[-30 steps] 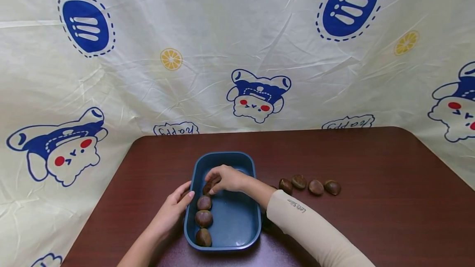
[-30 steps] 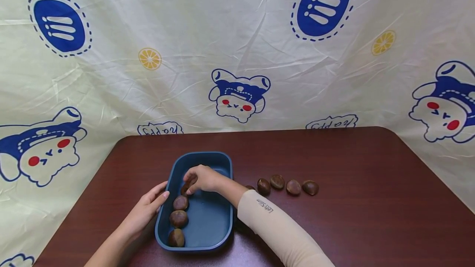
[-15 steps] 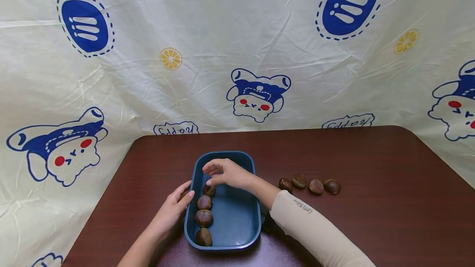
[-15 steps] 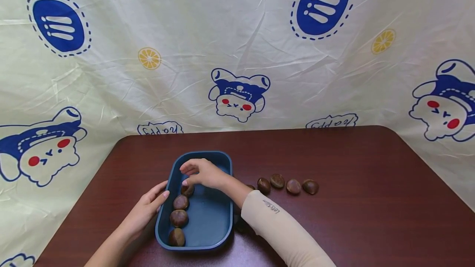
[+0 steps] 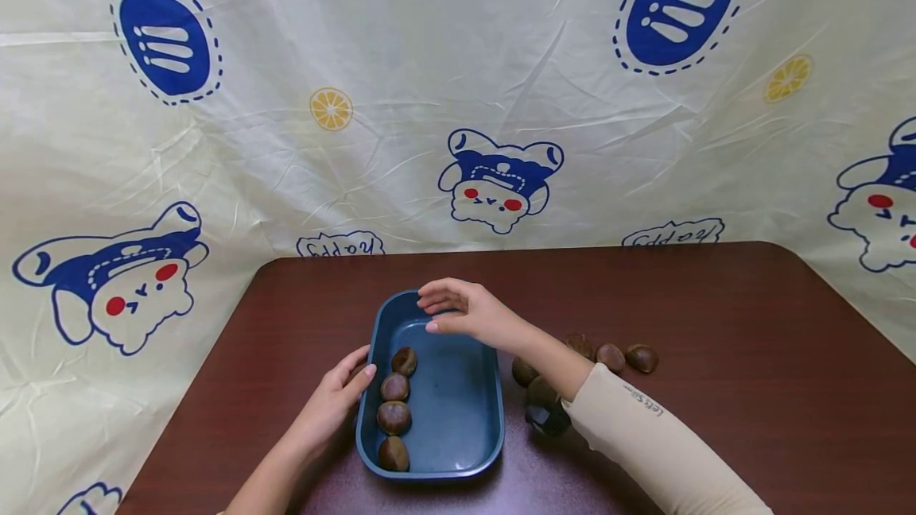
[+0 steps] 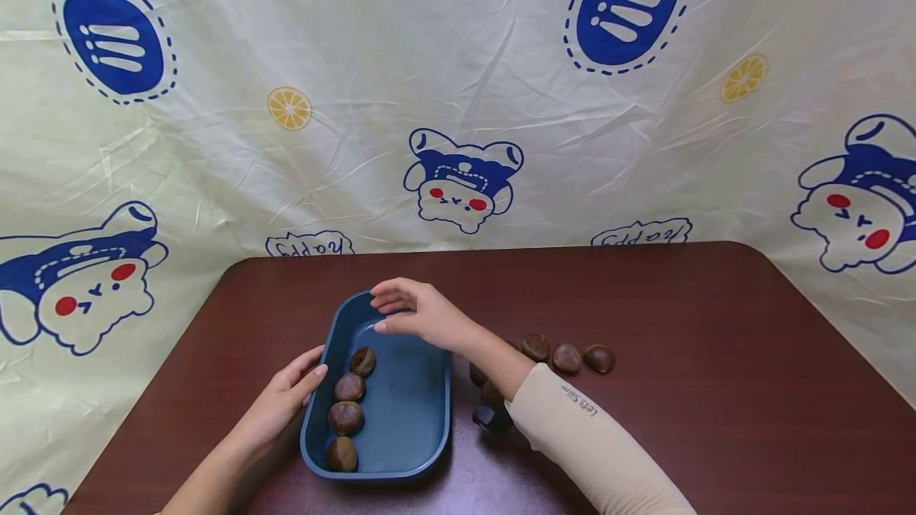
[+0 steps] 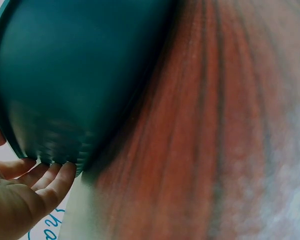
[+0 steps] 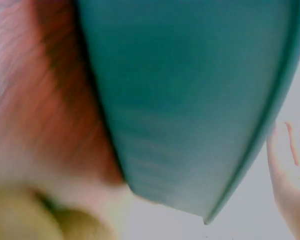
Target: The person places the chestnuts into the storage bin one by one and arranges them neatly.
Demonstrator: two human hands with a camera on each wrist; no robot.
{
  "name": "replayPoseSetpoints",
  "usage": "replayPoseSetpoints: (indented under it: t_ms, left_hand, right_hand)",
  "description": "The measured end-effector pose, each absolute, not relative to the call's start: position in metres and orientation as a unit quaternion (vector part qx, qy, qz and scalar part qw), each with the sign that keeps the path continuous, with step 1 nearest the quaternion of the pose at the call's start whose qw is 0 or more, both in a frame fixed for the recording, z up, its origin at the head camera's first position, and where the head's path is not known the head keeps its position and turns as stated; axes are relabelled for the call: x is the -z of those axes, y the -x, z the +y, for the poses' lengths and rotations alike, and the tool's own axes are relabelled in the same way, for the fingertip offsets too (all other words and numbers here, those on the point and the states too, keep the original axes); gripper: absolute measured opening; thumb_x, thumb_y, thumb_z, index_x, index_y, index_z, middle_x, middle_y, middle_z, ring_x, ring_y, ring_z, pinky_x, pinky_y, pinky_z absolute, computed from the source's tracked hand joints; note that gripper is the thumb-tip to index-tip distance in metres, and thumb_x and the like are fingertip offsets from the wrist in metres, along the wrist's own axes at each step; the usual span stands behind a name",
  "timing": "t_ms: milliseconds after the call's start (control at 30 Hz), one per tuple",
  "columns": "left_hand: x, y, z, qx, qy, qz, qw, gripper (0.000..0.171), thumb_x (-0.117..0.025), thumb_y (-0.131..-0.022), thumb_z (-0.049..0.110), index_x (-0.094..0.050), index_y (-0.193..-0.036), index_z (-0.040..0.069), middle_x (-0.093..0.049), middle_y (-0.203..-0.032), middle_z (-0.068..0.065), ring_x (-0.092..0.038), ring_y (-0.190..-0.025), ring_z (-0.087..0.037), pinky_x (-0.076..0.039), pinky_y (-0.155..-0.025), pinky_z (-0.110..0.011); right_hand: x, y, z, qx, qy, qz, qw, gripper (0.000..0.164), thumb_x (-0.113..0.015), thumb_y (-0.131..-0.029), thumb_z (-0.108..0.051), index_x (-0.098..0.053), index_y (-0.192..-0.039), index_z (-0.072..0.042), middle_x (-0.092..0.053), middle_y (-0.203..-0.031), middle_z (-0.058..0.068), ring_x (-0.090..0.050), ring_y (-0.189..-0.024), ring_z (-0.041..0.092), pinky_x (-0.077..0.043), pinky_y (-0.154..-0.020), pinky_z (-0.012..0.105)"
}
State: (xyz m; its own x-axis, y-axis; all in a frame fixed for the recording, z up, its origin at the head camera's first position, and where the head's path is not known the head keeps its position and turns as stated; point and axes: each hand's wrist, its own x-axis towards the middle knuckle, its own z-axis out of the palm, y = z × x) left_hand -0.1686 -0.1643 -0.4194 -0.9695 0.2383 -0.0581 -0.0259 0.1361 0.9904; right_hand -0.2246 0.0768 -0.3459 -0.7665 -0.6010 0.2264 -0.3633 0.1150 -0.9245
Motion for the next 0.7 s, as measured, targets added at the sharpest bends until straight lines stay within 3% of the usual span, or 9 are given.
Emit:
replayPoseSetpoints:
  t_ms: [300, 467, 700]
  left_hand:
    - [0.418, 0.169, -0.164, -0.653, -0.073, 0.747, 0.105, 0.048, -0.048, -0.094, 0.019, -0.034, -0.134, -0.002, -0.045, -0.127, -0.024, -0.046, -0.112, -0.032, -0.041, -0.088, -0.042]
    - [0.418, 0.169, -0.165, -0.650, -0.075, 0.748, 0.107, 0.049, -0.047, -0.094, 0.021, -0.032, -0.135, -0.002, -0.044, -0.127, -0.024, -0.046, -0.112, -0.033, -0.041, -0.088, -0.043]
    - [0.419, 0.169, -0.164, -0.654, -0.073, 0.746, 0.104, 0.048, -0.048, -0.094, 0.019, -0.034, -0.134, -0.002, -0.045, -0.127, -0.024, -0.046, -0.113, -0.032, -0.041, -0.088, -0.042]
  right_hand:
    - [0.352, 0.221, 0.126, 0.571, 0.304, 0.757, 0.097, 0.044, -0.066, -0.082, -0.010, -0.049, -0.122, -0.006, -0.055, -0.116, 0.011, -0.051, -0.107, 0.021, -0.043, -0.087, 0.033]
    - [0.360, 0.211, 0.152, 0.569, 0.287, 0.765, 0.095, 0.044, -0.066, -0.082, -0.013, -0.050, -0.122, -0.004, -0.055, -0.115, 0.012, -0.052, -0.106, 0.029, -0.045, -0.084, 0.031]
    - [0.378, 0.201, 0.181, 0.549, 0.283, 0.781, 0.092, 0.041, -0.066, -0.082, -0.012, -0.051, -0.120, -0.005, -0.055, -0.115, 0.011, -0.052, -0.105, 0.029, -0.044, -0.086, 0.034]
